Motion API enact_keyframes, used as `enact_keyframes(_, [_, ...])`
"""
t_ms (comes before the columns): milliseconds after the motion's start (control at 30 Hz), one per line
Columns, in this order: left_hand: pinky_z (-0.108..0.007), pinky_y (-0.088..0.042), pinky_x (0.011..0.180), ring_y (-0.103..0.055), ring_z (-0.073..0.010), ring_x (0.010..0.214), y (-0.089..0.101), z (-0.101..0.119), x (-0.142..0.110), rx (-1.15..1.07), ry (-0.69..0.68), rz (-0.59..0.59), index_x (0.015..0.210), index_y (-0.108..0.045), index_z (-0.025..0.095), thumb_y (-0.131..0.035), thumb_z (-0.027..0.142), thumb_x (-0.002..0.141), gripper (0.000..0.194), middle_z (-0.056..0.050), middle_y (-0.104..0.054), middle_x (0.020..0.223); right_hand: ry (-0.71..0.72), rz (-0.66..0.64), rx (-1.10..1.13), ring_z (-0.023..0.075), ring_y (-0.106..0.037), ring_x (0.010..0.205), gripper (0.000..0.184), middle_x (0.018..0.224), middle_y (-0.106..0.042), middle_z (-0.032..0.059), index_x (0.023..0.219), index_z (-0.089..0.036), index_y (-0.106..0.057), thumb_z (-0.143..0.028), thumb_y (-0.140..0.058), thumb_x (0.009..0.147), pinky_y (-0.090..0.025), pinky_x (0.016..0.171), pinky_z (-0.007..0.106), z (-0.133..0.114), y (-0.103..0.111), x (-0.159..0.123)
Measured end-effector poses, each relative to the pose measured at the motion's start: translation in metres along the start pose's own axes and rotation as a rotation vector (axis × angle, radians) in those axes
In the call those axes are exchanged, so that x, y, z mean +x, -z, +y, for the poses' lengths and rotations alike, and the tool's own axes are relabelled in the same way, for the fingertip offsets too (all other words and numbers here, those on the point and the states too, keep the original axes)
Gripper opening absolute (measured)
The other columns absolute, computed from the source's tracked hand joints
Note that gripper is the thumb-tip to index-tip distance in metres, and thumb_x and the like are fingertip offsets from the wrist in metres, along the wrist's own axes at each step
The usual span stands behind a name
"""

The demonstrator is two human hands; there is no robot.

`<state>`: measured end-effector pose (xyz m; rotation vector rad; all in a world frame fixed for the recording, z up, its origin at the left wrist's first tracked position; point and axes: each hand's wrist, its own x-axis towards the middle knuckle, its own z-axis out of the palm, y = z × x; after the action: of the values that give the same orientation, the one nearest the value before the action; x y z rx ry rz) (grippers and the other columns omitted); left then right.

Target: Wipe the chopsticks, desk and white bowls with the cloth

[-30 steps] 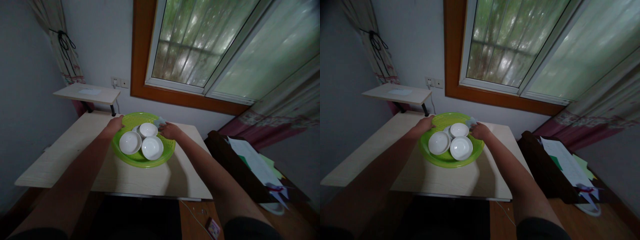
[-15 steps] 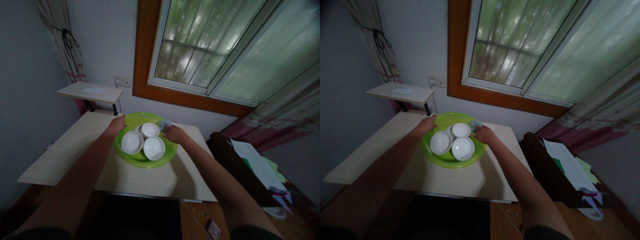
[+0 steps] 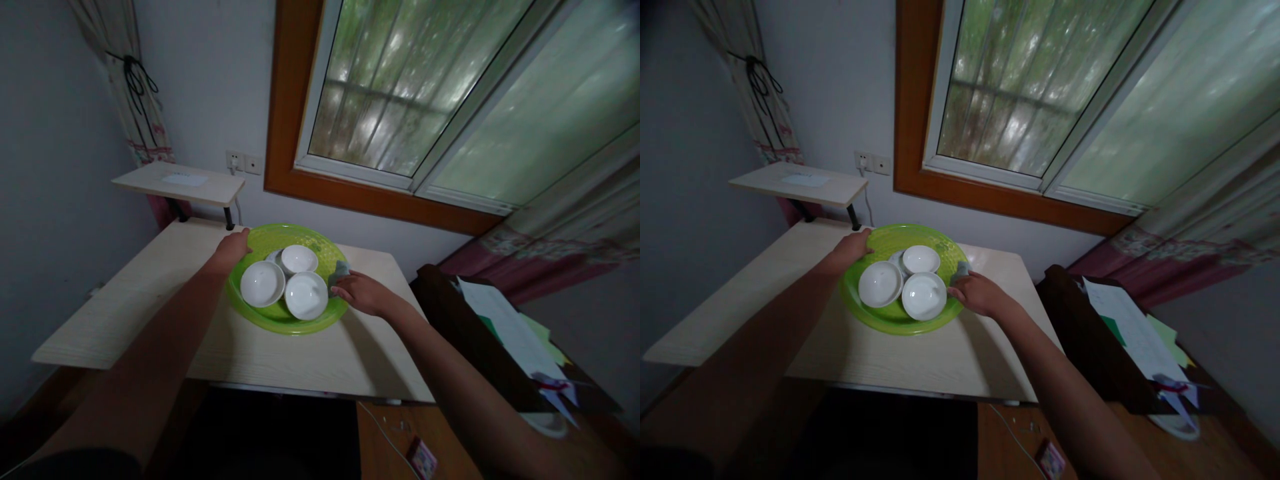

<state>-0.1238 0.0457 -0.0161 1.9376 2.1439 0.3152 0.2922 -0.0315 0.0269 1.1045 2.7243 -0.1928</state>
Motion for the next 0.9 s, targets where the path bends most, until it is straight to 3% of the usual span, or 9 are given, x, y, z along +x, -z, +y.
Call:
enact_keyframes(133, [-0.037, -0.052, 0.105, -0.074, -0.0353, 0.134, -0.002, -0.003, 0.003, 0.011, -0.009, -0.005, 0.163, -0.058, 0.019, -0.082, 0.023, 0.095, 0.072, -0.022, -0.076, 0.148, -0.053, 0.029, -0.1, 0.0301, -0.065, 0.15, 0.05, 0.14, -0.082, 0.0122, 0.121, -0.022, -0.086, -0.031, -0.037, 0.123, -0.042, 0.135, 0.051, 0.023, -0.006, 0.02])
enact_keyframes(267, [-0.037, -0.052, 0.106, -0.073, -0.0356, 0.136, -0.003, -0.004, 0.007, 0.038, 0.003, -0.024, 0.164, -0.056, 0.02, -0.081, 0.025, 0.097, 0.072, -0.021, -0.075, 0.15, -0.045, 0.059, -0.18, 0.0282, -0.058, 0.159, 0.045, 0.142, -0.082, 0.0097, 0.126, -0.024, -0.086, -0.027, -0.041, 0.121, -0.042, 0.136, 0.049, 0.041, -0.008, 0.052])
enact_keyframes(533, [-0.038, -0.051, 0.109, -0.07, -0.0352, 0.141, 0.0, -0.002, 0.007, 0.046, 0.005, -0.045, 0.166, -0.053, 0.021, -0.08, 0.024, 0.097, 0.073, -0.021, -0.074, 0.152, -0.04, 0.066, -0.313, 0.0319, -0.044, 0.169, 0.044, 0.165, -0.067, 0.0083, 0.141, -0.024, -0.081, -0.018, -0.05, 0.111, -0.033, 0.139, 0.062, 0.046, -0.012, 0.107])
enact_keyframes(733, [-0.038, -0.052, 0.107, -0.072, -0.0352, 0.136, 0.0, -0.002, 0.008, 0.075, -0.002, -0.045, 0.162, -0.056, 0.019, -0.08, 0.027, 0.099, 0.068, -0.023, -0.075, 0.149, -0.064, 0.084, -0.318, 0.031, -0.044, 0.169, 0.043, 0.171, -0.061, 0.008, 0.151, -0.026, -0.074, -0.026, -0.057, 0.111, -0.035, 0.137, 0.06, 0.044, -0.015, 0.105])
enact_keyframes(900, [-0.039, -0.052, 0.107, -0.073, -0.036, 0.137, 0.0, -0.001, 0.007, 0.037, 0.005, -0.039, 0.163, -0.055, 0.021, -0.081, 0.026, 0.098, 0.07, -0.023, -0.074, 0.15, -0.098, 0.057, -0.305, 0.0321, -0.051, 0.164, 0.037, 0.158, -0.072, 0.0112, 0.142, -0.024, -0.079, -0.035, -0.057, 0.115, -0.039, 0.136, 0.057, 0.039, -0.014, 0.081])
